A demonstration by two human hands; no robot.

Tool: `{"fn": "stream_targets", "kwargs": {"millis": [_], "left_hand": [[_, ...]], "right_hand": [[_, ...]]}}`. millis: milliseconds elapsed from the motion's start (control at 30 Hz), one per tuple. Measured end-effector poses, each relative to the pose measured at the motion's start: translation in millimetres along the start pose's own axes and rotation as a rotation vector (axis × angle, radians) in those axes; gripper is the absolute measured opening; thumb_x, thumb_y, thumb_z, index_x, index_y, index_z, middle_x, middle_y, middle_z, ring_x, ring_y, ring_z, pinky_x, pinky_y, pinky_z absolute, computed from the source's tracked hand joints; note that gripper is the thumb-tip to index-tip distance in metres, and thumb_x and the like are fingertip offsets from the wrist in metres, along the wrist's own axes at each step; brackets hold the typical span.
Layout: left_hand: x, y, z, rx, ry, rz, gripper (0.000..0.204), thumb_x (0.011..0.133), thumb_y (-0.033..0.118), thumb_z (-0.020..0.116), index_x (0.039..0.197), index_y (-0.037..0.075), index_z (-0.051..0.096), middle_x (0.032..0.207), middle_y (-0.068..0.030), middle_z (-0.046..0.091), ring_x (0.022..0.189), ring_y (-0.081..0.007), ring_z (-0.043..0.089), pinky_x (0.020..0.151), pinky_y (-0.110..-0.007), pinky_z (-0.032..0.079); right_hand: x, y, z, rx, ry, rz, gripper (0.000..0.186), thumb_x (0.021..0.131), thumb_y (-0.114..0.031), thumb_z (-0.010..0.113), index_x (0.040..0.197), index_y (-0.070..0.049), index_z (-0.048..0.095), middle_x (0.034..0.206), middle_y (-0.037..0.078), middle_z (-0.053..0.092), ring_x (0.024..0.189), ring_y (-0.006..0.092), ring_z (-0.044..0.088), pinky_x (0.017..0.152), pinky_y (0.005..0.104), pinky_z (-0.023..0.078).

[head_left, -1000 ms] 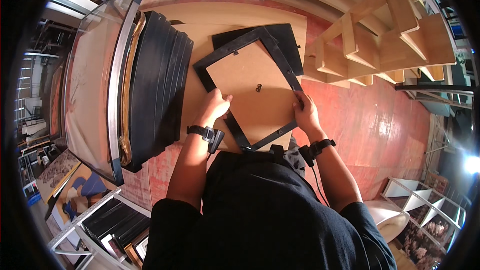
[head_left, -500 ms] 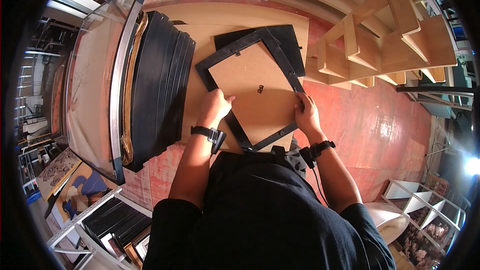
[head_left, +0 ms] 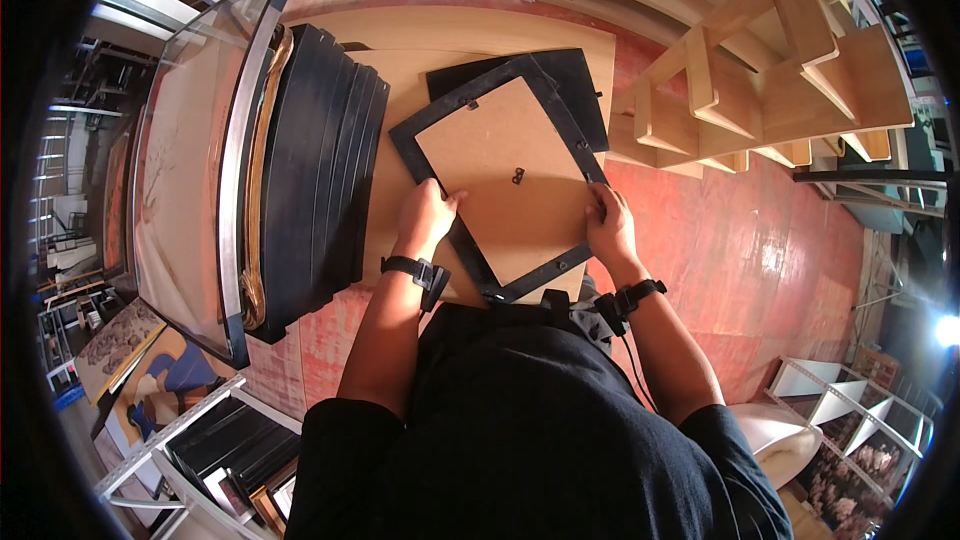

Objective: Placing a printed photo into a picture frame and securing the back panel.

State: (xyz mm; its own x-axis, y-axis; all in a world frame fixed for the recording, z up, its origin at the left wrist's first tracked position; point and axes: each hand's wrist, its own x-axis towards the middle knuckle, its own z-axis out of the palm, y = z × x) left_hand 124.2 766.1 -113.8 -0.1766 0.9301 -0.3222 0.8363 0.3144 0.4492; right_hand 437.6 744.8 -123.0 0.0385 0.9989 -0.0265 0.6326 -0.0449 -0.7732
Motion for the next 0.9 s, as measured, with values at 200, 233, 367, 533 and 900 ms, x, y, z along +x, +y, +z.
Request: {"fn": "stream_targets", "kwargs": {"millis": [200, 233, 367, 533, 900], "left_hand": [[-2, 9, -5, 0.025, -0.010, -0.027, 0.045, 0.087, 0.041, 0.075, 0.096, -0.003, 0.066, 0.091, -0.0242, 0.071, 0.088, -0.0427, 0.069, 0.073, -0.050, 0.054], [-2, 7, -5, 0.014, -0.008, -0.022, 0.044, 0.088, 0.040, 0.075, 0.096, -0.002, 0.066, 0.092, -0.0241, 0.071, 0.088, -0.0427, 0.069, 0.073, -0.050, 0.054], [-3, 7, -5, 0.039, 0.012, 0.015, 0.043, 0.088, 0.040, 0.074, 0.095, -0.002, 0.065, 0.089, -0.0233, 0.070, 0.086, -0.0428, 0.069, 0.072, -0.050, 0.054], [-11, 37, -15, -0.047, 0.024, 0.150, 0.033, 0.089, 0.030, 0.075, 0.096, 0.003, 0.057, 0.083, -0.0207, 0.069, 0.079, -0.0420, 0.067, 0.066, -0.049, 0.052], [3, 81, 19, 0.044, 0.017, 0.484, 0.022, 0.088, 0.019, 0.072, 0.099, 0.006, 0.058, 0.096, -0.0157, 0.069, 0.088, -0.0362, 0.068, 0.073, -0.046, 0.054]], "right_hand": [[-2, -2, -4, 0.033, -0.018, 0.061, 0.036, 0.083, 0.001, 0.060, 0.119, -0.003, 0.062, 0.113, 0.022, 0.066, 0.110, 0.0425, 0.061, 0.095, 0.0463, 0.050], [2, 0, -3, 0.040, -0.021, 0.033, 0.036, 0.083, 0.001, 0.059, 0.119, -0.003, 0.062, 0.111, 0.022, 0.067, 0.108, 0.0418, 0.062, 0.094, 0.0457, 0.051], [5, 8, -2, 0.150, -0.061, 0.077, 0.037, 0.085, -0.001, 0.057, 0.121, -0.001, 0.062, 0.108, 0.022, 0.069, 0.102, 0.0369, 0.067, 0.090, 0.0409, 0.053], [10, 10, -6, 0.263, -0.149, 0.193, 0.039, 0.088, -0.004, 0.060, 0.126, 0.001, 0.062, 0.110, 0.019, 0.071, 0.101, 0.0274, 0.070, 0.089, 0.0356, 0.053], [9, 8, -5, 0.380, -0.186, 0.285, 0.038, 0.089, -0.003, 0.060, 0.127, 0.000, 0.062, 0.111, 0.017, 0.072, 0.105, 0.0240, 0.070, 0.091, 0.0336, 0.053]]}}
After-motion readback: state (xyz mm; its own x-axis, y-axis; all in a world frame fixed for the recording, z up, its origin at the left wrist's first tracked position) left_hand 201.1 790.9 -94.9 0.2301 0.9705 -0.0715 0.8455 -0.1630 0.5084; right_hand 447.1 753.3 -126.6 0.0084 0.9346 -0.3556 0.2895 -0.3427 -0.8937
